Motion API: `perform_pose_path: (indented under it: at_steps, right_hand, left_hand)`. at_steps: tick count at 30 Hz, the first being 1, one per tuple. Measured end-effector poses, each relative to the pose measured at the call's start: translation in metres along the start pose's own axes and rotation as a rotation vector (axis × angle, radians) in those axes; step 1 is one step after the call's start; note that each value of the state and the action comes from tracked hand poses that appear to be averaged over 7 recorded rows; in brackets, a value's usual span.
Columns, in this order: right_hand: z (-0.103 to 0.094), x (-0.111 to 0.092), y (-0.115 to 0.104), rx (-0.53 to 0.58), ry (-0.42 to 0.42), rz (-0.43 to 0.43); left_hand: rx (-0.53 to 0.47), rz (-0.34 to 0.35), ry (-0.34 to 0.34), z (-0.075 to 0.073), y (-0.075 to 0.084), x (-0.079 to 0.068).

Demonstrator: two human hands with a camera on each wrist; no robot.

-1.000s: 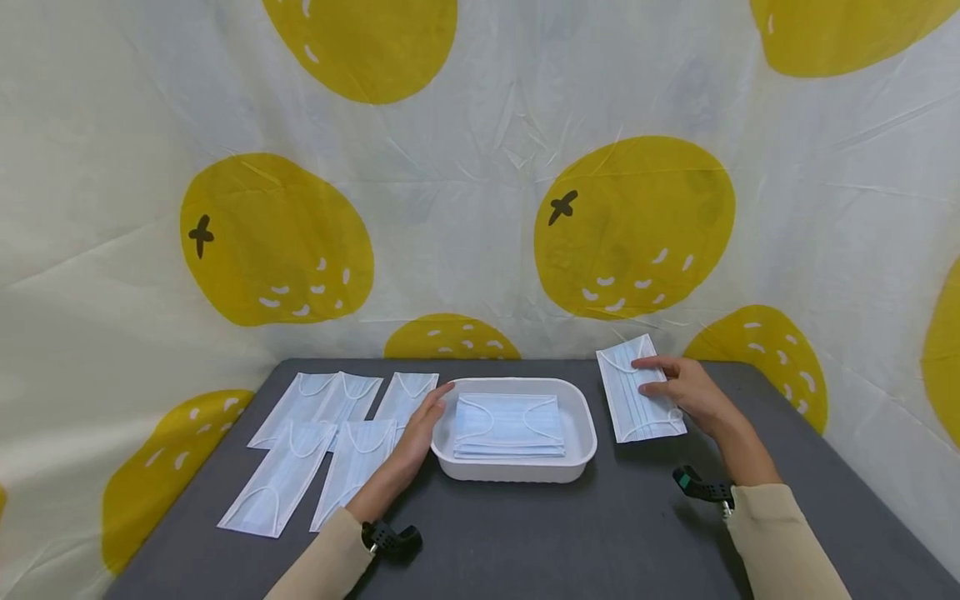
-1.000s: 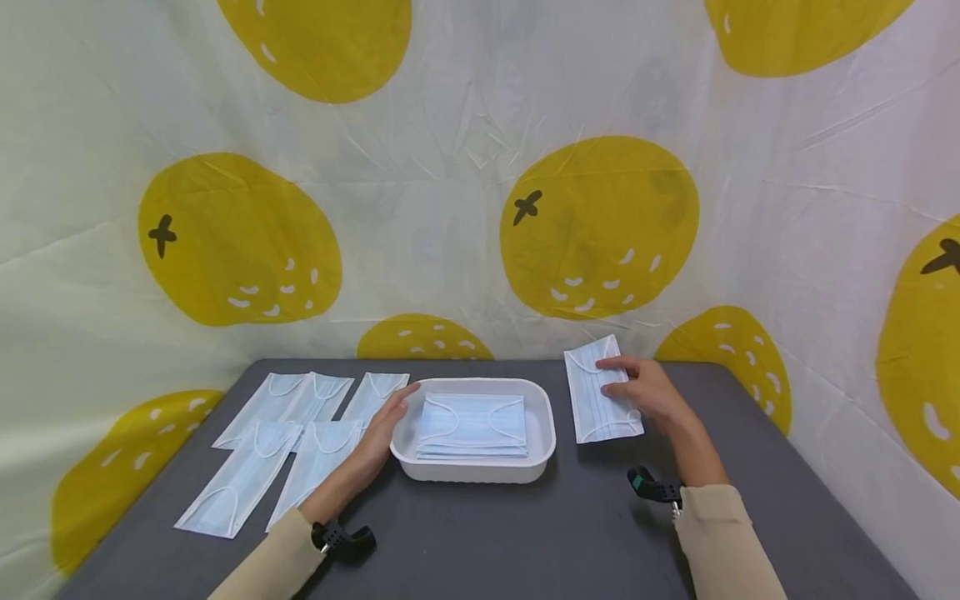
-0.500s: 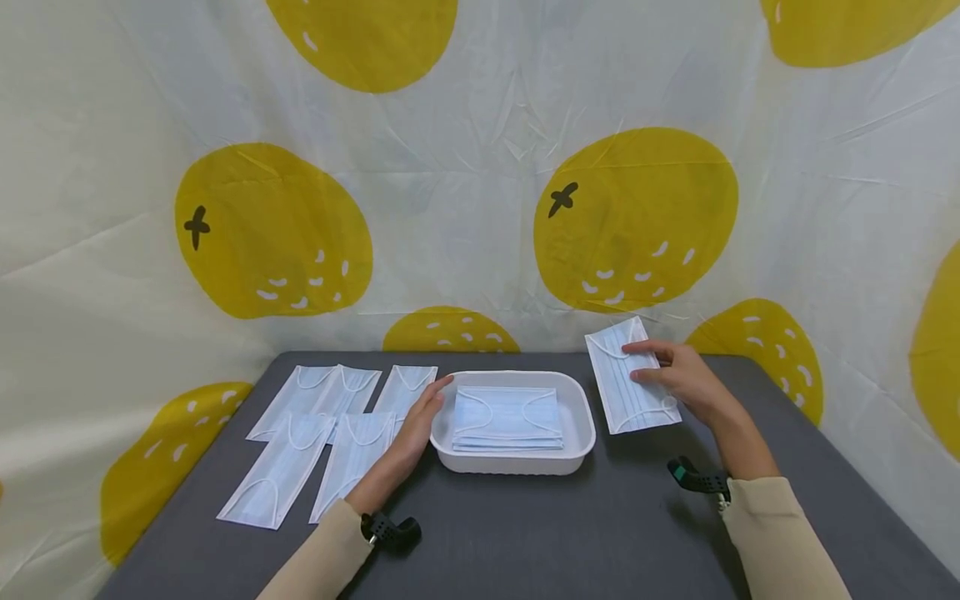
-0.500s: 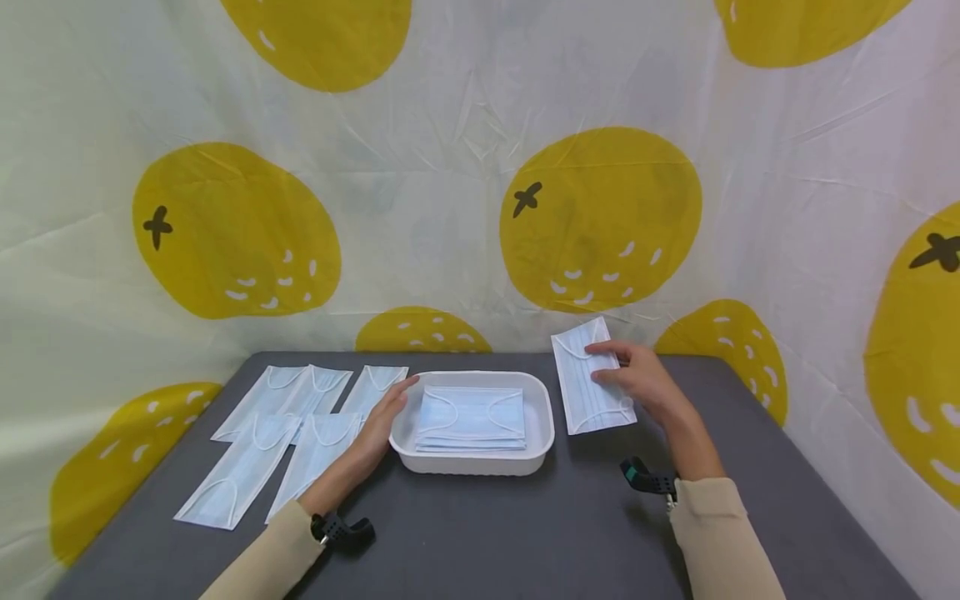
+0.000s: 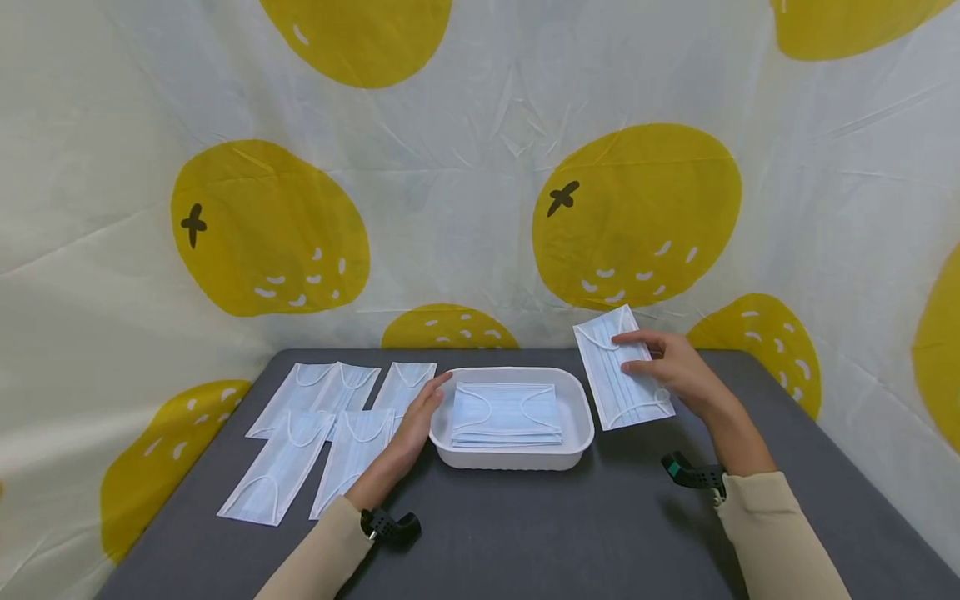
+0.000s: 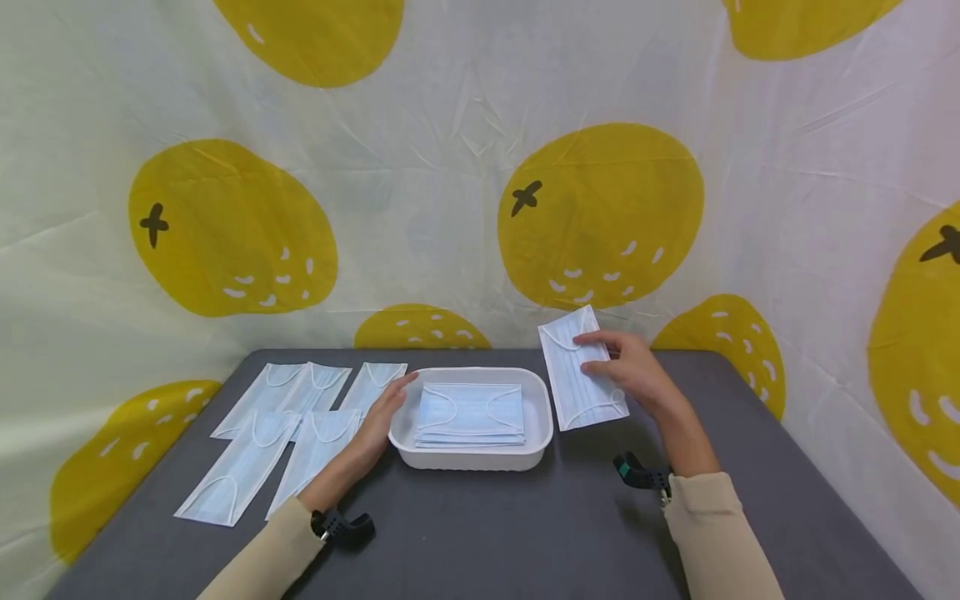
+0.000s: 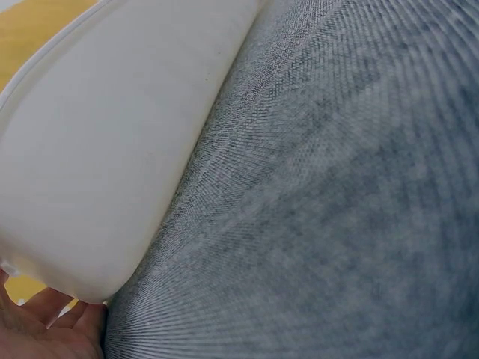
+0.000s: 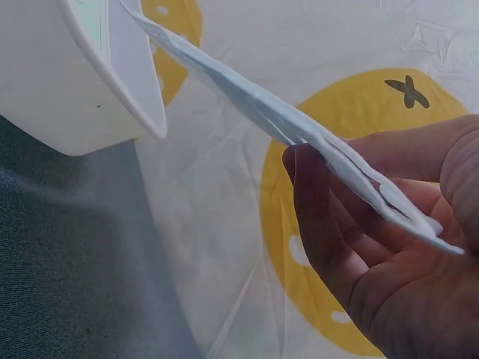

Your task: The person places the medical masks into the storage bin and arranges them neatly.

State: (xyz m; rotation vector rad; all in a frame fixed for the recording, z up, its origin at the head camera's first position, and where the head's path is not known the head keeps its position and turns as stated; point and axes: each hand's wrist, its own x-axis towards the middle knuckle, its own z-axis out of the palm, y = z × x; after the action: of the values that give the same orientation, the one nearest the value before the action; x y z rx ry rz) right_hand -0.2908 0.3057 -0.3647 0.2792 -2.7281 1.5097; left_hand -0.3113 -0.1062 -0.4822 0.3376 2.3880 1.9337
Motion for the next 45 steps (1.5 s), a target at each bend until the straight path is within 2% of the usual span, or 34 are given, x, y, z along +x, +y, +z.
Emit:
perform_pose_path:
  at_steps: [29,45]
  right_hand:
    - [0.008,-0.005,-0.024,-0.032,-0.020,-0.073]
    - [0.011,-0.005,-0.021,-0.016,-0.037,-0.091]
  left_hand:
    - [-0.005,-0.001,-0.006,-0.001,-0.002,0.002]
    - [-0.008,-0.007,-0.002,0.000,-0.003,0.002]
